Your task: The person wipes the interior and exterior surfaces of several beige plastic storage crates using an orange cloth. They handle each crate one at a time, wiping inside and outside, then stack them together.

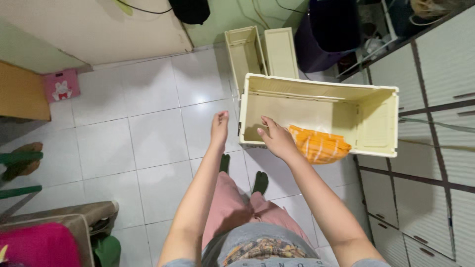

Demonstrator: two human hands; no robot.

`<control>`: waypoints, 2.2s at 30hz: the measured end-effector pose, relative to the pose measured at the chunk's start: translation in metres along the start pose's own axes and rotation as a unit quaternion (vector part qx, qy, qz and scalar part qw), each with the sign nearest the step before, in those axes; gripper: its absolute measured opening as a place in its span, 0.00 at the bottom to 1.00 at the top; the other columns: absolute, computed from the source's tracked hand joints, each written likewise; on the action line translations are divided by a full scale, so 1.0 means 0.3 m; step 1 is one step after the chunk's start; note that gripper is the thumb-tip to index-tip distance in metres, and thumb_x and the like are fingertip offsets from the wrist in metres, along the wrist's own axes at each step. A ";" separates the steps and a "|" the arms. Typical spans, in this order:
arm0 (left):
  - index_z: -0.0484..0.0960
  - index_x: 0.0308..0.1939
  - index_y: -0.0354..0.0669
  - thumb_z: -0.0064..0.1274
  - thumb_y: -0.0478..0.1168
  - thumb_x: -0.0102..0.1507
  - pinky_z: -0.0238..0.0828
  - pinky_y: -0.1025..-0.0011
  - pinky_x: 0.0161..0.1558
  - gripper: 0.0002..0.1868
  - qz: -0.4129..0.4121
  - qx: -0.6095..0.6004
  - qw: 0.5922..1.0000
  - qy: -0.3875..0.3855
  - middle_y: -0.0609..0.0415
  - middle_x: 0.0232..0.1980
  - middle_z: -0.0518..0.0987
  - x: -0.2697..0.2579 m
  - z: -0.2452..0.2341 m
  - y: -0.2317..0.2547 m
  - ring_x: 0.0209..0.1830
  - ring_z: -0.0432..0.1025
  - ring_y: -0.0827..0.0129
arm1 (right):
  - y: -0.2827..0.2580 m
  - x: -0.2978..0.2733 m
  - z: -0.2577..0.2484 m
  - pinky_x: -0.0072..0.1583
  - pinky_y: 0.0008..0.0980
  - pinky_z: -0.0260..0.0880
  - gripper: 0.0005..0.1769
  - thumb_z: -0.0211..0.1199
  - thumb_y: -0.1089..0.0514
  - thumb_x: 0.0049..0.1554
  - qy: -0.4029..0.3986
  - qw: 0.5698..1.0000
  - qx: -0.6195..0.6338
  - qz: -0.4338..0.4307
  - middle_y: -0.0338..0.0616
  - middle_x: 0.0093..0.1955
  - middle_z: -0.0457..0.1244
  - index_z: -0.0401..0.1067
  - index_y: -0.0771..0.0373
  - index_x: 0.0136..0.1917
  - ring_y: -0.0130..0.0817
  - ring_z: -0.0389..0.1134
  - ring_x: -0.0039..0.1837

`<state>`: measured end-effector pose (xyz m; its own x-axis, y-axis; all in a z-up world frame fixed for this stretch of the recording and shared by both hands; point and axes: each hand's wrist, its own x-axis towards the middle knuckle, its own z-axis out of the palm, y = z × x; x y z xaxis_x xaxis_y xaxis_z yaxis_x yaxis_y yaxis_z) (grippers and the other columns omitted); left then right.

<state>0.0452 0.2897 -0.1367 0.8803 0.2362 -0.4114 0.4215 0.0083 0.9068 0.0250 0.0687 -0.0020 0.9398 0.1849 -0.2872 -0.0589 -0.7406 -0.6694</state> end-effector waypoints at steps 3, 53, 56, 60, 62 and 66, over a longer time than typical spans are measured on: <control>0.78 0.58 0.44 0.50 0.51 0.68 0.63 0.67 0.46 0.20 -0.168 -0.101 0.976 -0.092 0.58 0.47 0.77 0.113 0.008 -0.175 0.45 0.68 0.69 | -0.039 0.099 0.118 0.64 0.43 0.68 0.30 0.56 0.45 0.65 -0.024 0.994 0.108 0.001 0.56 0.65 0.66 0.60 0.63 0.74 0.52 0.69 0.65; 0.66 0.73 0.33 0.47 0.23 0.54 0.65 0.64 0.67 0.39 0.194 0.133 0.972 -0.023 0.37 0.71 0.69 0.017 0.135 0.148 0.71 0.66 0.47 | 0.242 -0.194 -0.329 0.72 0.58 0.46 0.23 0.64 0.56 0.56 0.301 0.930 -0.157 0.138 0.46 0.74 0.58 0.73 0.52 0.65 0.49 0.53 0.77; 0.69 0.72 0.36 0.47 0.23 0.55 0.68 0.64 0.65 0.38 0.204 0.139 0.969 0.017 0.40 0.70 0.71 -0.003 0.099 0.133 0.69 0.69 0.50 | 0.452 -0.264 -0.420 0.72 0.60 0.47 0.24 0.66 0.55 0.56 0.361 0.892 -0.206 0.179 0.52 0.76 0.57 0.72 0.51 0.66 0.53 0.51 0.77; 0.71 0.72 0.41 0.49 0.24 0.56 0.70 0.66 0.61 0.37 0.178 0.155 0.970 0.057 0.44 0.68 0.74 -0.047 0.036 0.189 0.67 0.71 0.54 | 0.715 -0.270 -0.513 0.68 0.53 0.56 0.30 0.65 0.53 0.58 0.382 0.890 -0.150 0.201 0.58 0.71 0.58 0.66 0.60 0.72 0.56 0.56 0.72; 0.71 0.72 0.43 0.49 0.24 0.56 0.70 0.64 0.61 0.37 0.174 0.192 0.964 0.069 0.44 0.69 0.73 -0.088 0.012 0.228 0.67 0.70 0.53 | 0.833 -0.261 -0.530 0.67 0.47 0.59 0.30 0.60 0.49 0.62 0.363 0.905 -0.015 0.223 0.56 0.68 0.61 0.63 0.62 0.73 0.51 0.60 0.69; 0.73 0.67 0.42 0.58 0.31 0.57 0.61 0.52 0.65 0.32 0.267 0.358 0.886 0.124 0.41 0.69 0.70 -0.197 0.034 0.318 0.70 0.63 0.43 | 1.008 -0.189 -0.548 0.66 0.55 0.62 0.29 0.49 0.39 0.70 0.274 0.884 0.258 0.276 0.56 0.62 0.66 0.66 0.64 0.71 0.57 0.65 0.65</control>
<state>0.0358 0.2666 -0.0268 0.9583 0.2279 0.1725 0.0672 -0.7663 0.6389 0.0094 -0.2718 -0.0754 0.7339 -0.5577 -0.3877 -0.5723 -0.2004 -0.7951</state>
